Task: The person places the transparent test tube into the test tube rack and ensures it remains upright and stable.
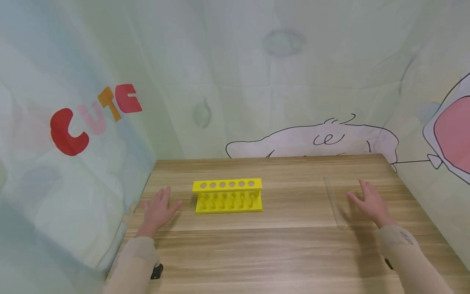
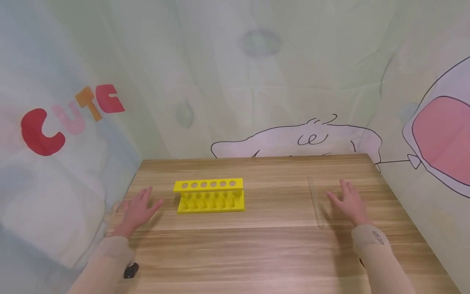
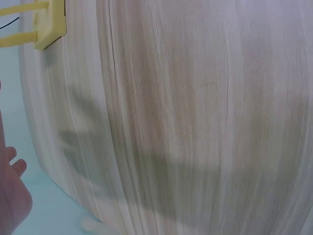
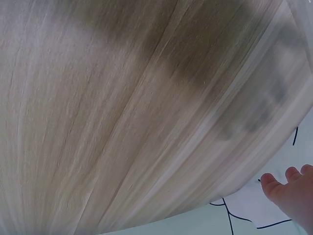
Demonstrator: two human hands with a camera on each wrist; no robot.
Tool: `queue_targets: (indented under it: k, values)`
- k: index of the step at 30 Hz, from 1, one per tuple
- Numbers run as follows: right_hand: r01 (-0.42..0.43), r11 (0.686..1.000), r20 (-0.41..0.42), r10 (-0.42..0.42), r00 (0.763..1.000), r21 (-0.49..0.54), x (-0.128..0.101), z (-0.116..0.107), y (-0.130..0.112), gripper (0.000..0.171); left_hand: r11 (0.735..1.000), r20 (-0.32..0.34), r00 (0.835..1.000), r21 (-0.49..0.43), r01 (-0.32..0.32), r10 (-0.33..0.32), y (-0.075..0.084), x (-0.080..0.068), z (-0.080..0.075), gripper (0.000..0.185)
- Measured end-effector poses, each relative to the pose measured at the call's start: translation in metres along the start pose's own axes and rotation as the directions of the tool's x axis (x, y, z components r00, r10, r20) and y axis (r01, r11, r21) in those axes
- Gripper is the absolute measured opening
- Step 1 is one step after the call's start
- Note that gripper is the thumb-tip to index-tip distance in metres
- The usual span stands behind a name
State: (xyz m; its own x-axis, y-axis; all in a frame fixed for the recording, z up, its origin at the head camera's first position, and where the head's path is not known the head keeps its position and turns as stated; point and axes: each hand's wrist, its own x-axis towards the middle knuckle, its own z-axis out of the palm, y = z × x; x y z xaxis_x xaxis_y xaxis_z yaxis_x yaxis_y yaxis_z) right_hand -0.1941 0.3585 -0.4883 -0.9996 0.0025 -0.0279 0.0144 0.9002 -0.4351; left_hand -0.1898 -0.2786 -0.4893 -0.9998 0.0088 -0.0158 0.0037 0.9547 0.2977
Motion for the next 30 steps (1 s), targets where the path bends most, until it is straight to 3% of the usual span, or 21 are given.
queue_targets:
  k: [15,30]
  values:
    - [0.034,0.997,-0.012,-0.033,0.999,0.069,0.004,0.006,-0.007,0.078,0.994,-0.026,0.997,-0.089,0.064,-0.067,0.01,0.006,0.012,0.078]
    - [-0.008,0.988,0.002,0.007,1.0,0.157,0.011,0.013,-0.017,0.08,0.968,-0.064,0.988,-0.219,0.125,-0.142,0.021,0.012,0.015,0.073]
